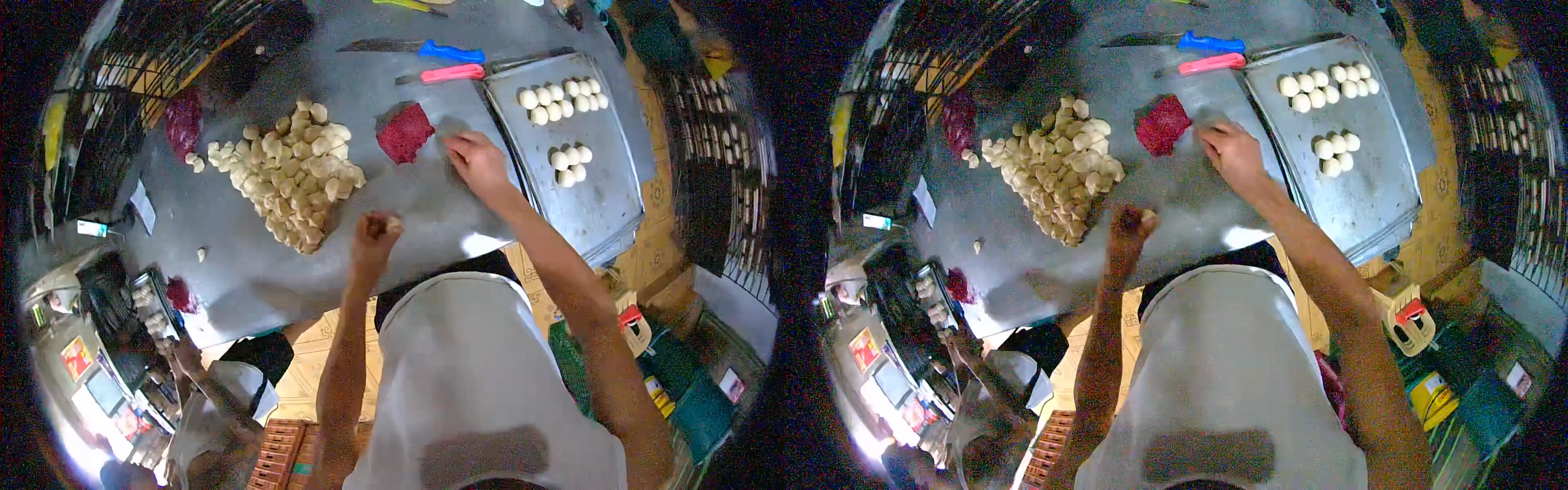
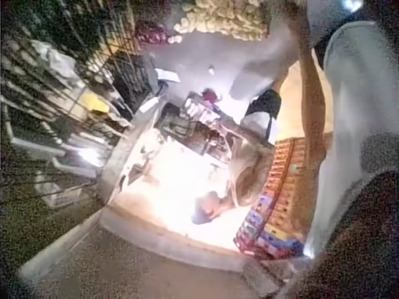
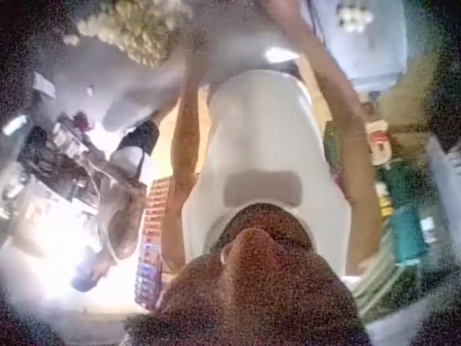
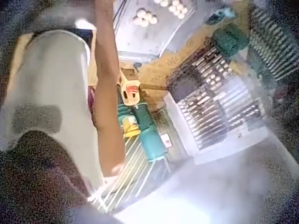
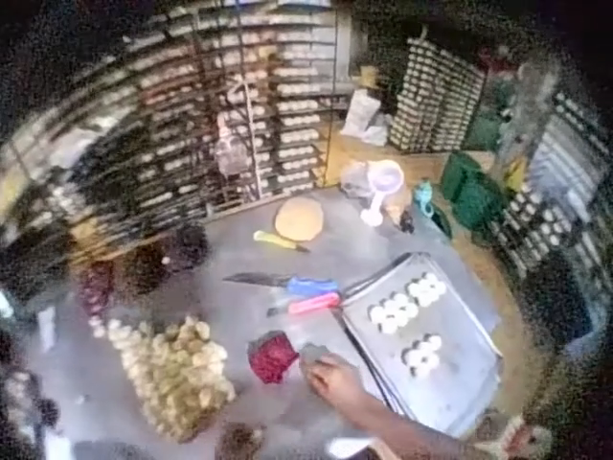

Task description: Filling small dough portions with a red jam filling and arranging them onto a metal baking tray.

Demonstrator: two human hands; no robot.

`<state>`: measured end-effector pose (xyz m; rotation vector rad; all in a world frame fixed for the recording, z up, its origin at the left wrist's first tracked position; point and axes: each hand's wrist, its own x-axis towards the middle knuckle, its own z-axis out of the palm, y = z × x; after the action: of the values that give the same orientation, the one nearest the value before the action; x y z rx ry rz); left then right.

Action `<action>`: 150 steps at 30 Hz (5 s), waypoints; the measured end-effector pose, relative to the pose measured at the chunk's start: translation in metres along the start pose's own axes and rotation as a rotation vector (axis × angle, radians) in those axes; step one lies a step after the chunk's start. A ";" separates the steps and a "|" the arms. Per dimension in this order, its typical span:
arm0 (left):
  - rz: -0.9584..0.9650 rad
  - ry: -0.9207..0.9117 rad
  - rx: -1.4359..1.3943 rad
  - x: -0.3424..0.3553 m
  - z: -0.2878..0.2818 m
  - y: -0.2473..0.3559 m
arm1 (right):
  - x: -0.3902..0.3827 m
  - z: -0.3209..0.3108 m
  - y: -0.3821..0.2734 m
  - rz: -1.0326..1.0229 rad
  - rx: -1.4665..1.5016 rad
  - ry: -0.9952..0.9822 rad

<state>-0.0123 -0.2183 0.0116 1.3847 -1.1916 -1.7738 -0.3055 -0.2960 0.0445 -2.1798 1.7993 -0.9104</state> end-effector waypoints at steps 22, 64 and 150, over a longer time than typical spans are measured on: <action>-0.151 0.163 -0.207 0.033 0.078 0.021 | -0.004 -0.011 -0.004 0.675 0.892 -0.761; 0.151 -0.060 0.542 0.023 0.105 0.022 | -0.077 -0.016 0.004 0.336 0.330 -0.774; 0.363 -0.006 0.709 0.132 0.176 0.045 | 0.280 -0.058 0.391 0.585 0.366 0.231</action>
<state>-0.2214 -0.2999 0.0059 1.3902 -2.0463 -1.1391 -0.6387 -0.6440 -0.0061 -1.2678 2.0041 -1.2419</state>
